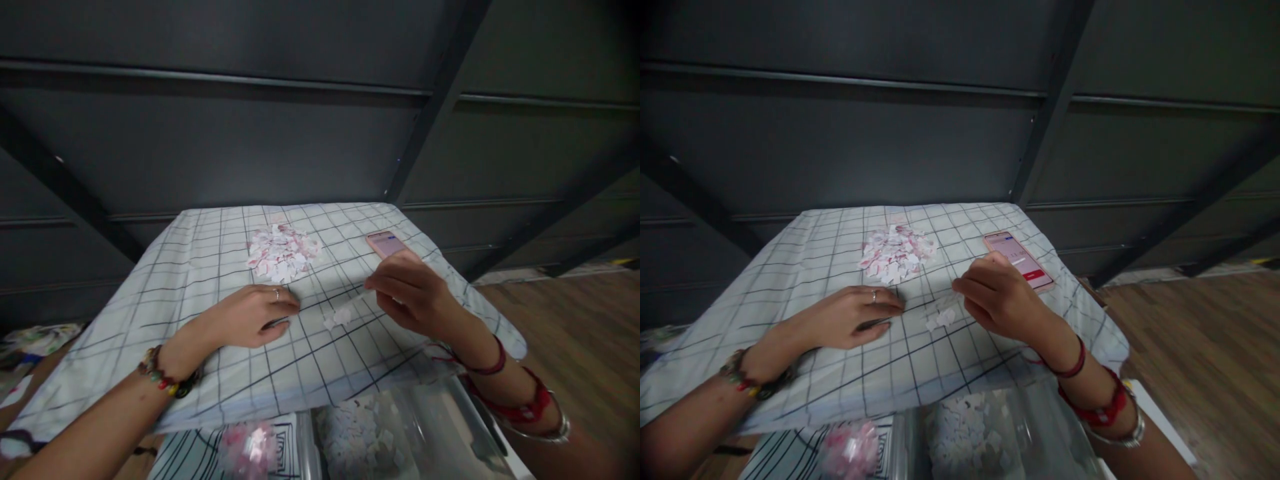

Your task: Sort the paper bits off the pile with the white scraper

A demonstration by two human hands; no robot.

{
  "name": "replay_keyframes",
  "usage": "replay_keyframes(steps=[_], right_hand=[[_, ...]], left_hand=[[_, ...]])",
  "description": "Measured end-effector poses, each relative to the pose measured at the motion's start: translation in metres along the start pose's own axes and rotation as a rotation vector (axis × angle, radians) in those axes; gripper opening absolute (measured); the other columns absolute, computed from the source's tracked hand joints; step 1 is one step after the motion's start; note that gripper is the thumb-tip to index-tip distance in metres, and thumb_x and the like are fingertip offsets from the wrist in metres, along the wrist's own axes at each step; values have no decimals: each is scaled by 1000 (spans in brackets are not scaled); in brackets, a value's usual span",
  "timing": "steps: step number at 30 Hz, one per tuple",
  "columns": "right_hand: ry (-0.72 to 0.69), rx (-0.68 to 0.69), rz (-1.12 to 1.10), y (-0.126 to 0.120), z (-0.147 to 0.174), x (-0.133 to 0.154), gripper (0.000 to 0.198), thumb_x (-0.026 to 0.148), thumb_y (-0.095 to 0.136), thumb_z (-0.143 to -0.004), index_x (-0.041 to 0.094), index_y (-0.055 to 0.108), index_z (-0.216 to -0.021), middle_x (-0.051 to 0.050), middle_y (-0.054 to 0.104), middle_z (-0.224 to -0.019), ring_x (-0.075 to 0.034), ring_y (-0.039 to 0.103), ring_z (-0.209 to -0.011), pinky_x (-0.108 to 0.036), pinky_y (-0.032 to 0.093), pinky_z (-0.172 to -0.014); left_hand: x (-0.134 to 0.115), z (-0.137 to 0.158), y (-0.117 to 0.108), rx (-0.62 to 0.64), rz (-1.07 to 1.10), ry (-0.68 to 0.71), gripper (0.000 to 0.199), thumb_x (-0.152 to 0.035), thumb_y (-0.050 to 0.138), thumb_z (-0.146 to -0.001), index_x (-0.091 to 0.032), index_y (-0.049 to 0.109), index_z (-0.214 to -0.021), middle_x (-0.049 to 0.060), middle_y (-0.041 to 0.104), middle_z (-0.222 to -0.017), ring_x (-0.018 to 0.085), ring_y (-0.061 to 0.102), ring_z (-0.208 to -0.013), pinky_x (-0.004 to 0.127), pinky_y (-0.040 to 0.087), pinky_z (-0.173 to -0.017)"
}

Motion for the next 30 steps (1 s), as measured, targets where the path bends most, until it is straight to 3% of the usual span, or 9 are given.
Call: replay_keyframes(steps=[11, 19, 25, 30], right_hand=[[19, 69, 5, -5, 0, 14, 16, 7, 44, -81, 16, 57, -83, -3, 60, -70, -14, 53, -69, -30, 43, -64], [56, -15, -47, -21, 14, 16, 18, 8, 45, -80, 18, 58, -90, -2, 60, -72, -14, 53, -71, -32, 43, -68], [154, 74, 202, -16, 15, 15, 19, 9, 42, -80, 17, 58, -77, -2, 54, -63, -14, 46, -62, -28, 38, -59], [117, 73, 191, -28, 13, 36, 18, 7, 42, -80, 15, 58, -76, -3, 56, -62, -14, 47, -61, -27, 38, -56]], left_hand=[[-14, -2, 6, 36, 1, 63, 25, -27, 46, -86, -15, 60, -103, 10, 64, -106, 22, 62, -91, 35, 52, -79], [-24, -2, 5, 62, -29, 83, 28, -27, 44, -86, -15, 58, -107, 12, 61, -105, 23, 60, -89, 35, 52, -76], [-32, -5, 6, 157, -53, -33, 31, -25, 49, -84, -14, 56, -111, 11, 57, -105, 23, 59, -90, 34, 50, -79], [-37, 4, 10, 187, -82, -112, 46, -39, 55, -83, -11, 51, -119, 16, 53, -118, 26, 58, -99, 34, 49, -82]])
Point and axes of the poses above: each hand's wrist, its own z-axis away from the middle knuckle, its own y-axis out of the palm, x = y × z, the point moved 6 cm from there along -z, towards the middle knuckle
